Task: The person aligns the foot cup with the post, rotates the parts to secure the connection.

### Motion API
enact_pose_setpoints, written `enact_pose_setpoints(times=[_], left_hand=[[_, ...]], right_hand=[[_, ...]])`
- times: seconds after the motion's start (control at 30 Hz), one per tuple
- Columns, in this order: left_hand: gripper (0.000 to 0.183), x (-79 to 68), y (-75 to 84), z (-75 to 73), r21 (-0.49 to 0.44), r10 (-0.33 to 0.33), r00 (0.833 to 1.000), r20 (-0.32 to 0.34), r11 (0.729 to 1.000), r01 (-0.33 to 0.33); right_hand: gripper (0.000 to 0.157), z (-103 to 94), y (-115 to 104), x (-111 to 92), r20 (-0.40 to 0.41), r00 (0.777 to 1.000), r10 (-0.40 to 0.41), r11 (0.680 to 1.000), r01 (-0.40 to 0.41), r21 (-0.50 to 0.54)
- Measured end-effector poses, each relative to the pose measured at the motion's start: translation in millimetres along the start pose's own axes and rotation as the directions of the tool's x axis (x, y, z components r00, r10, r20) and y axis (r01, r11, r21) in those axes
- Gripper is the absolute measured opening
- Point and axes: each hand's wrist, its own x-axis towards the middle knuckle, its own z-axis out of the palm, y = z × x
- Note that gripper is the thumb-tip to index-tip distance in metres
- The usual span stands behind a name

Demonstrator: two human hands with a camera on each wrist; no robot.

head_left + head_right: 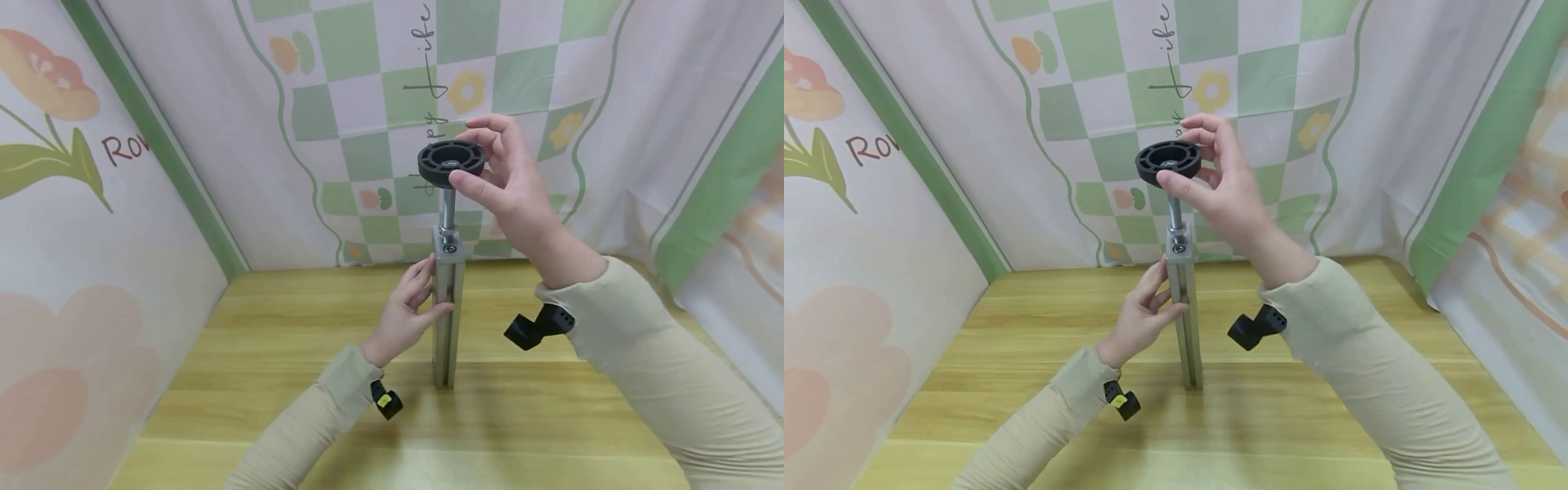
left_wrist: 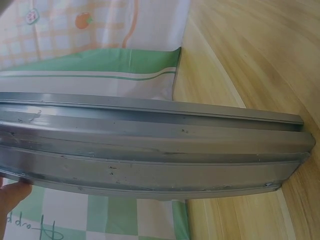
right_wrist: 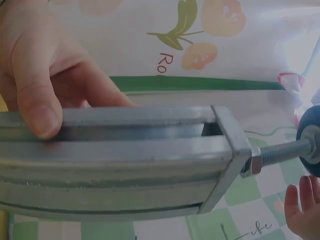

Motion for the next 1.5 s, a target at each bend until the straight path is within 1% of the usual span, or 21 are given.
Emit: enact_pose_setpoints(times=[0.03, 0.13, 0.23, 0.3, 0.37, 0.43, 0.57, 0.7, 1.17, 1.37, 1.5], left_hand=[[0.073, -0.2, -0.2, 0.1, 0.000, 0.001, 1.000, 0.000, 1.000, -0.001], [0.073, -0.2, 0.0, 0.2, -0.002, 0.005, 1.000, 0.000, 1.000, -0.005], [0.073, 0.4, -0.5, 0.0, -0.007, 0.010, 1.000, 0.000, 1.000, -0.010], [0.073, 0.6, -0.6, -0.1, -0.008, 0.011, 1.000, -0.001, 1.000, -0.011], [0.073, 0.5, -0.9, -0.2, 0.000, 0.006, 1.000, -0.002, 1.000, -0.006], [0.073, 0.0, -1.0, -0.2, 0.011, 0.001, 1.000, -0.003, 1.000, -0.001], [0.073, -0.7, -1.1, -0.6, 0.025, -0.005, 1.000, -0.007, 1.000, 0.005], [0.073, -1.0, -0.9, -1.0, 0.024, -0.002, 1.000, -0.007, 1.000, 0.002], [0.072, 0.5, 0.4, -0.2, 0.030, -0.002, 1.000, -0.005, 1.000, 0.002], [0.072, 0.6, -0.2, 0.5, 0.018, 0.001, 1.000, -0.006, 1.000, -0.001], [0.072, 0.0, -0.5, 0.7, 0.006, 0.002, 1.000, -0.008, 1.000, -0.002]], right_hand=[[0.042, -1.9, 2, 1, 0.018, 1.000, -0.004, 1.000, 0.003, 0.020], [0.038, -6.9, 5, 6, 0.074, 0.997, -0.009, 0.992, -0.001, 0.130], [0.041, -11.1, 8, 13, 0.158, 0.987, 0.000, 0.962, -0.043, 0.268], [0.043, -13.0, 9, 16, 0.220, 0.975, -0.001, 0.939, -0.075, 0.335], [0.043, -14.7, 10, 18, 0.276, 0.961, -0.011, 0.923, -0.096, 0.373], [0.044, -15.7, 11, 19, 0.320, 0.947, -0.029, 0.916, -0.103, 0.388], [0.047, -15.6, 12, 19, 0.364, 0.930, -0.053, 0.913, -0.103, 0.395], [0.046, -15.1, 13, 19, 0.368, 0.928, -0.050, 0.921, -0.100, 0.376], [0.044, -15.9, 17, 17, 0.321, 0.946, -0.036, 0.941, -0.076, 0.330], [0.040, -16.4, 15, 14, 0.279, 0.960, 0.000, 0.942, -0.093, 0.322], [0.040, -15.9, 12, 12, 0.244, 0.970, 0.023, 0.953, -0.095, 0.289]])
